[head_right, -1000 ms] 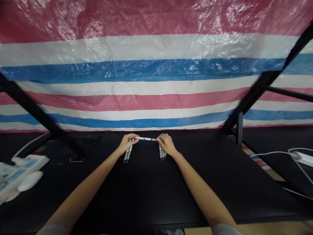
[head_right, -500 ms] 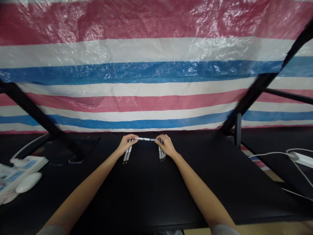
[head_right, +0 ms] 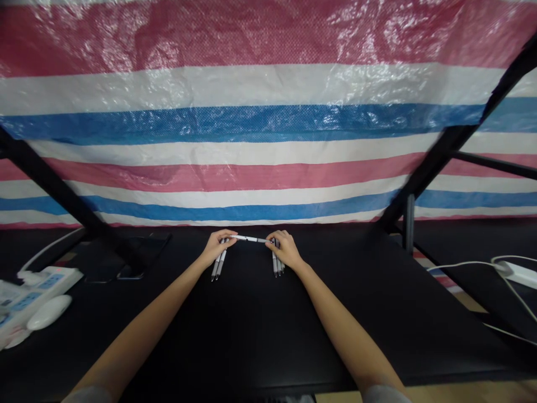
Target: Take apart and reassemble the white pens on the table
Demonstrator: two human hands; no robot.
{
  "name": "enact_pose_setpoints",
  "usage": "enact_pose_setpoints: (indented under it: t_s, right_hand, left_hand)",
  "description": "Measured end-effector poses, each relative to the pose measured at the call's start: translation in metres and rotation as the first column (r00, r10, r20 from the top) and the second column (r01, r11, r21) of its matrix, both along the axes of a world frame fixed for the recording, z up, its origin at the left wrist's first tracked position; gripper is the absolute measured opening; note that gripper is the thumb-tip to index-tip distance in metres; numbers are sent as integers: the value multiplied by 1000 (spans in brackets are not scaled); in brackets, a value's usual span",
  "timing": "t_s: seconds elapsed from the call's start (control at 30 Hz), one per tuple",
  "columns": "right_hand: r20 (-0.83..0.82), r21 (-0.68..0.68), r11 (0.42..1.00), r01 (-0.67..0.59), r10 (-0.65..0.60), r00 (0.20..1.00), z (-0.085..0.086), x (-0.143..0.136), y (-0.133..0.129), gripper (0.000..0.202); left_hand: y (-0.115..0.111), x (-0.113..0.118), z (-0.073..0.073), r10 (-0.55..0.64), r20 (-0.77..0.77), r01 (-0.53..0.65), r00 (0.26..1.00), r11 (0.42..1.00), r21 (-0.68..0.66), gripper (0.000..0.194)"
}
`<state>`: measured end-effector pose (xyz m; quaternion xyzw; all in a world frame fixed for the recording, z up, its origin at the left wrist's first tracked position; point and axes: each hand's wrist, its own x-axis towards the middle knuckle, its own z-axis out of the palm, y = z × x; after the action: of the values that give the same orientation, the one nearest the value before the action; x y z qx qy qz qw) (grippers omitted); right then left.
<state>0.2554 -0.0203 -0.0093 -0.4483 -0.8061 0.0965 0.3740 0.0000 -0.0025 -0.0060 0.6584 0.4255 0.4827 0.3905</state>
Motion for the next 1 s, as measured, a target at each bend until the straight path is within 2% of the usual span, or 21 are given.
enact_pose_setpoints:
  t_s: [0.23, 0.6, 0.77, 1.0]
  right_hand:
    - [-1, 17, 1000, -24, 24, 1000, 0, 1, 1, 18]
    - [52, -54, 998, -33, 36, 998, 1, 0, -1, 37]
    - [13, -21, 1000, -11, 12, 1000, 1, 0, -1, 27]
    - [47, -22, 999, -26, 27, 999, 1, 0, 0, 29]
  left_hand:
    - [-2, 1, 4, 3, 17, -2, 1000, 999, -35, 23]
    - [-2, 1, 3, 0, 1, 0, 1000, 1000, -13, 19]
    - [-3, 2, 5, 9, 36, -9, 999, 1000, -25, 19]
    - [-1, 0, 2, -3, 26, 3, 1000, 1000, -13, 18]
